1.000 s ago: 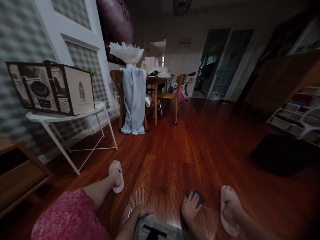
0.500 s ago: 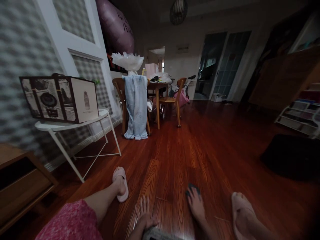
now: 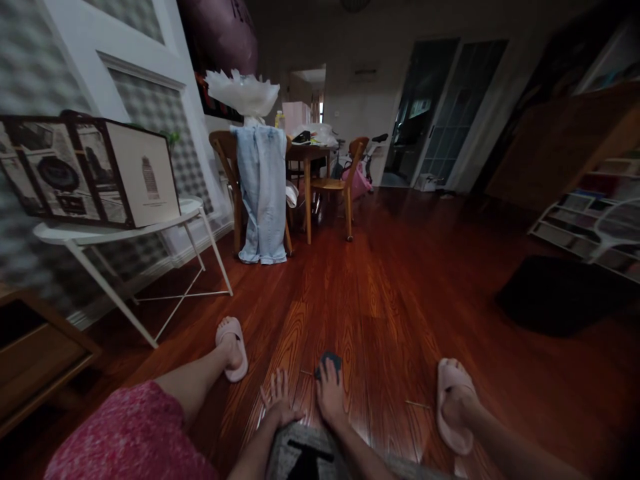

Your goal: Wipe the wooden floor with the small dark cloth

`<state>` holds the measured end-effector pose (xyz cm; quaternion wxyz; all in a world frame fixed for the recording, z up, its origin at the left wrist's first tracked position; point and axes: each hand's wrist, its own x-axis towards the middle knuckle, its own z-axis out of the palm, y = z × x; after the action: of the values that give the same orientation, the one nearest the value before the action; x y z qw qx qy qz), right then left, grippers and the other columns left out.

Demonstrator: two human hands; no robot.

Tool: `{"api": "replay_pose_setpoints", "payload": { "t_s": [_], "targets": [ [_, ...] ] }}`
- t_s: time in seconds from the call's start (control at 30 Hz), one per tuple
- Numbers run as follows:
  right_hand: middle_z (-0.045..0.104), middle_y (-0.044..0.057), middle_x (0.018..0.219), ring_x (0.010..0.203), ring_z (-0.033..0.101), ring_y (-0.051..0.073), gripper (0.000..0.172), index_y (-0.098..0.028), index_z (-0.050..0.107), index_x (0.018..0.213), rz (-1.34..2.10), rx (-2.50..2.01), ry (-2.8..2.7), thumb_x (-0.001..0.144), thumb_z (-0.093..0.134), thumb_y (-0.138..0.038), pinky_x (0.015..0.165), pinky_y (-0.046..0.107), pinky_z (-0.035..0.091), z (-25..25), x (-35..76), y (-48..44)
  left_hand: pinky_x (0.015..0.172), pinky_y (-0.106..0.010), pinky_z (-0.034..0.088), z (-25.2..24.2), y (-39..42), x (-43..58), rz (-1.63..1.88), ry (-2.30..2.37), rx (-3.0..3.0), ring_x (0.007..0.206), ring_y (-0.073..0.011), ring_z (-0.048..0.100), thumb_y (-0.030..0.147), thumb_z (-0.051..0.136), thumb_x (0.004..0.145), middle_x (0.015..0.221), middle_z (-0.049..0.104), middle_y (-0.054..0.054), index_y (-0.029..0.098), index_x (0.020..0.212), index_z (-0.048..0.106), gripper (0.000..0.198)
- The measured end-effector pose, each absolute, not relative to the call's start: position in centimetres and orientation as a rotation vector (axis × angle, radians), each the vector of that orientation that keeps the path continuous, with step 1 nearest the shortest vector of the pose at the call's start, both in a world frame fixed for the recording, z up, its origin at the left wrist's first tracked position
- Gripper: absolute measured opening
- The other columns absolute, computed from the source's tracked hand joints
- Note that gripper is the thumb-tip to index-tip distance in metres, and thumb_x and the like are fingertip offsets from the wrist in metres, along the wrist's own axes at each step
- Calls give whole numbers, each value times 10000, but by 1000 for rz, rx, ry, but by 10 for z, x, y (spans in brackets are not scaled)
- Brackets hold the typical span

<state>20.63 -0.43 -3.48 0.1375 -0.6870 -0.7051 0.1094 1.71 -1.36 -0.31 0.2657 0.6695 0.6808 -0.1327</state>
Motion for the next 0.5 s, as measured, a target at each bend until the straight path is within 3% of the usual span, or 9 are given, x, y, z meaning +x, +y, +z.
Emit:
{"api": "replay_pose_setpoints", "payload": {
  "t_s": [0.1,0.2,0.37,0.5],
  "targets": [
    [285,18,1665,1538,228,213,595,-309,405,1545,494,-1620,-2356,950,411,-321,1255,477,158,-29,189,0,1171,-684,2,-3,-14,17,-336,1848,1805,1510,-374,-258,748,585,524,1713,-136,44,357,1563,-97,1303],
    [344,16,1644,1521,272,197,556,-322,448,1518,437,-1599,-2359,967,377,-343,1243,461,205,-25,231,12,1163,-684,-30,-2,-12,16,-324,1853,1802,1520,-392,-226,756,581,476,1721,-96,24,348,1557,-102,1342],
    [461,135,1563,1478,357,258,585,-188,558,1445,30,-2218,-1724,965,245,-306,1176,526,306,-34,363,13,1153,-683,-4,-2,-10,16,-319,1852,1791,1532,-404,-183,744,590,435,1726,-66,9,343,1559,-78,1368],
    [457,244,1532,1462,359,348,628,-115,506,1474,-239,-2454,-1153,966,199,-319,1091,658,334,-49,410,-8,1134,-684,29,-1,-12,15,-312,1863,1804,1529,-395,-194,749,568,483,1727,-46,57,407,1559,-31,1277]
  ]
}}
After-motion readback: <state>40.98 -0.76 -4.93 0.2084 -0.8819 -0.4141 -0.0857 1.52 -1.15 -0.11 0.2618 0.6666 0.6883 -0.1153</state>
